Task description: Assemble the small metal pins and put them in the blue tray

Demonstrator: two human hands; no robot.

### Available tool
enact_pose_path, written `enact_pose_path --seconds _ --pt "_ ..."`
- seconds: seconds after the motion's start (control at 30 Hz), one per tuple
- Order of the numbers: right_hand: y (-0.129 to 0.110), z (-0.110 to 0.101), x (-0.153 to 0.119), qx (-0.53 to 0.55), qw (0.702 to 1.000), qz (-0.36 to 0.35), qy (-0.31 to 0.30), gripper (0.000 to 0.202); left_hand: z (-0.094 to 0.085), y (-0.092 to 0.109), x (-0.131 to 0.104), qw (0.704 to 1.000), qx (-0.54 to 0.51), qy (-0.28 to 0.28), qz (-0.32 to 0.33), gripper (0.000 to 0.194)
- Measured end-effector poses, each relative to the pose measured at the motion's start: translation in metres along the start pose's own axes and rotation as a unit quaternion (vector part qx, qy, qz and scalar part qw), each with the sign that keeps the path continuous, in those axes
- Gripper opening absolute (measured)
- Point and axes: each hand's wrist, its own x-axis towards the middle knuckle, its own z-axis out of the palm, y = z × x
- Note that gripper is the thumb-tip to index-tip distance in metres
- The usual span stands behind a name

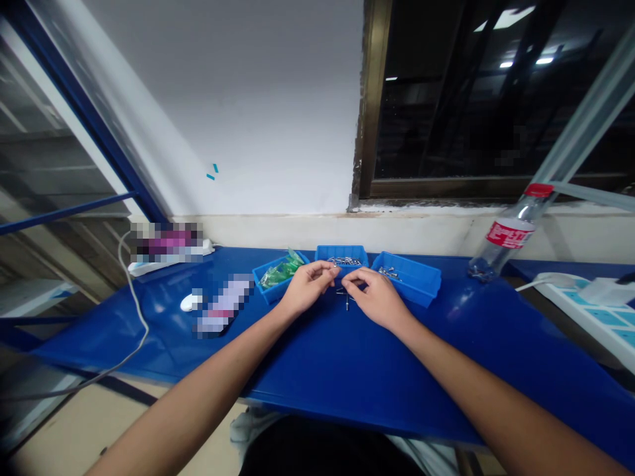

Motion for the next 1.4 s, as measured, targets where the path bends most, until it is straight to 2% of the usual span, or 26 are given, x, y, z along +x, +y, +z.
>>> enact_pose_path --seconds 0.1,0.2,0.43,0.6,0.7,0.8,0.9,1.03,1.13,1.4 --pt "-0.003 0.000 0.000 -0.002 1.000 0.004 0.006 0.021 0.002 0.001 0.000 0.996 -0.071 -0.030 -0.039 0.039" --pt "-0.003 -0.001 0.000 -0.004 1.000 -0.001 0.013 0.022 0.003 0.000 0.001 0.992 -0.114 -0.040 -0.048 0.038" --pt "0.003 -0.004 0.002 -0.022 0.999 0.001 0.026 0.023 0.002 -0.001 0.002 0.990 -0.132 0.018 -0.044 0.029" --pt "-0.001 -0.002 0.000 -0.019 1.000 -0.002 0.019 0.022 0.003 0.004 -0.001 0.986 -0.155 0.015 -0.053 0.043" --pt "-0.004 -0.002 -0.001 -0.023 1.000 -0.006 0.020 0.022 0.003 0.002 -0.001 0.990 -0.132 0.016 -0.051 0.044" --pt "-0.003 -0.003 0.000 -0.022 0.999 -0.011 0.025 0.023 0.003 -0.002 0.000 0.994 -0.105 0.010 -0.030 0.038" --pt "-0.001 -0.002 0.000 -0.012 0.999 -0.010 0.027 0.024 0.004 -0.006 0.000 0.992 -0.126 0.002 -0.016 0.030" --pt "-0.003 -0.002 0.000 0.020 0.998 -0.007 0.054 0.025 0.003 -0.007 0.000 0.992 -0.124 0.008 -0.031 0.036" --pt "-0.008 -0.001 -0.001 0.036 0.997 -0.018 0.072 0.029 0.002 -0.008 -0.001 0.995 -0.084 -0.001 -0.044 0.035" --pt "-0.011 -0.003 -0.002 -0.022 0.998 -0.056 0.034 0.020 0.002 -0.014 -0.003 0.998 0.028 -0.046 -0.024 0.030"
